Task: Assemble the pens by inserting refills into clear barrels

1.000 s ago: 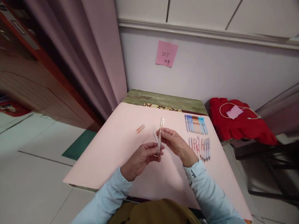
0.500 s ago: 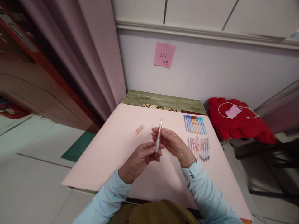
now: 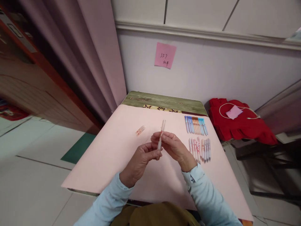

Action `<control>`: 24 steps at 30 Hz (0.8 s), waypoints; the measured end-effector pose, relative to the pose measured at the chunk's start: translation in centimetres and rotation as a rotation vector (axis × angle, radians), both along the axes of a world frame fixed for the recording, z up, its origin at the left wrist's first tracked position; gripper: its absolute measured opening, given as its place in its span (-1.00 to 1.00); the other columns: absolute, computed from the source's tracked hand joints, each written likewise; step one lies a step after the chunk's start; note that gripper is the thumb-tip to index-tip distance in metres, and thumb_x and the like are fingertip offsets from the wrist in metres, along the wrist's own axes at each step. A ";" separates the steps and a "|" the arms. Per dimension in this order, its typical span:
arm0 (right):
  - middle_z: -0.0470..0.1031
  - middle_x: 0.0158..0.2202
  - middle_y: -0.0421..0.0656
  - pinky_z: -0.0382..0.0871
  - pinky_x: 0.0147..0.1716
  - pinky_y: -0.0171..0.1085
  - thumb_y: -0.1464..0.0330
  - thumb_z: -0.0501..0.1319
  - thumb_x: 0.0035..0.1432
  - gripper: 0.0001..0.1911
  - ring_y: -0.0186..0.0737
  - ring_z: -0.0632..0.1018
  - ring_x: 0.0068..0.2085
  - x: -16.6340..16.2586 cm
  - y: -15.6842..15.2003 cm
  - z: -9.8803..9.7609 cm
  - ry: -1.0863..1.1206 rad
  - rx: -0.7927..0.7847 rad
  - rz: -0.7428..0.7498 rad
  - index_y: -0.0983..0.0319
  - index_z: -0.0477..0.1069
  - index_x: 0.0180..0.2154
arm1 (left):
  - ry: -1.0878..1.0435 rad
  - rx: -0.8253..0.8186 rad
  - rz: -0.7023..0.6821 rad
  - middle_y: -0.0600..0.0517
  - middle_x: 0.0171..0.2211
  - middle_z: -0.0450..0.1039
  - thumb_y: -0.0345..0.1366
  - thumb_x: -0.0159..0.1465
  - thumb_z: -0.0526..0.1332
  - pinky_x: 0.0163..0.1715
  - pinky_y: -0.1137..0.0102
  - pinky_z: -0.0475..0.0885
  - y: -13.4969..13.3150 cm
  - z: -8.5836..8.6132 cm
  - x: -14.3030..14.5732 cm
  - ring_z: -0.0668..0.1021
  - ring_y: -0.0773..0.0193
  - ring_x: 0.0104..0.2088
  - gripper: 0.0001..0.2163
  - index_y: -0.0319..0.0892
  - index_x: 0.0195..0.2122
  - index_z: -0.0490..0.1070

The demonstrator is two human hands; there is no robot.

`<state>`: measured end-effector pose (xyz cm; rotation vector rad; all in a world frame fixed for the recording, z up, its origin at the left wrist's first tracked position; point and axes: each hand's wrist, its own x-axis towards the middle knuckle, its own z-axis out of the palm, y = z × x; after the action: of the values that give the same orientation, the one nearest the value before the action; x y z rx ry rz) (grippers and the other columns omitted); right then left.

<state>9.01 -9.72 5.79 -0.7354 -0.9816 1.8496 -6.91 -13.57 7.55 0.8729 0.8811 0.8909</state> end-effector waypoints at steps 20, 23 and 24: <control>0.57 -0.05 -0.10 0.33 0.06 -0.09 0.03 0.34 0.12 -0.62 -0.10 0.53 -0.01 -0.1 -1.0 -1.0 0.068 0.007 -0.053 0.12 0.58 -0.12 | 0.014 0.012 -0.047 0.04 -0.39 0.42 -0.33 0.08 0.38 -0.31 0.38 0.30 -0.3 -0.5 0.1 0.39 0.33 -0.37 -0.91 -0.21 -0.42 0.53; 0.59 -0.12 -0.08 0.29 0.10 -0.09 0.08 0.43 0.01 -0.63 -0.11 0.54 -0.06 0.0 -1.2 -1.1 0.020 -0.004 -0.088 0.18 0.61 -0.21 | 0.026 0.013 -0.050 0.05 -0.42 0.41 -0.34 0.07 0.38 -0.31 0.38 0.29 -0.5 -0.7 0.3 0.40 0.33 -0.38 -0.91 -0.22 -0.42 0.53; 0.60 -0.17 -0.10 0.30 0.09 -0.10 0.10 0.48 -0.06 -0.65 -0.13 0.54 -0.09 0.0 -1.2 -1.2 -0.002 -0.009 -0.121 0.19 0.61 -0.28 | 0.030 0.015 -0.053 0.06 -0.43 0.41 -0.35 0.06 0.38 -0.31 0.39 0.29 -0.5 -0.7 0.3 0.39 0.33 -0.38 -0.91 -0.22 -0.43 0.52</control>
<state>9.05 -10.93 4.58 -0.7845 -0.9110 1.7500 -6.57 -14.11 6.81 0.9207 0.8748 0.8415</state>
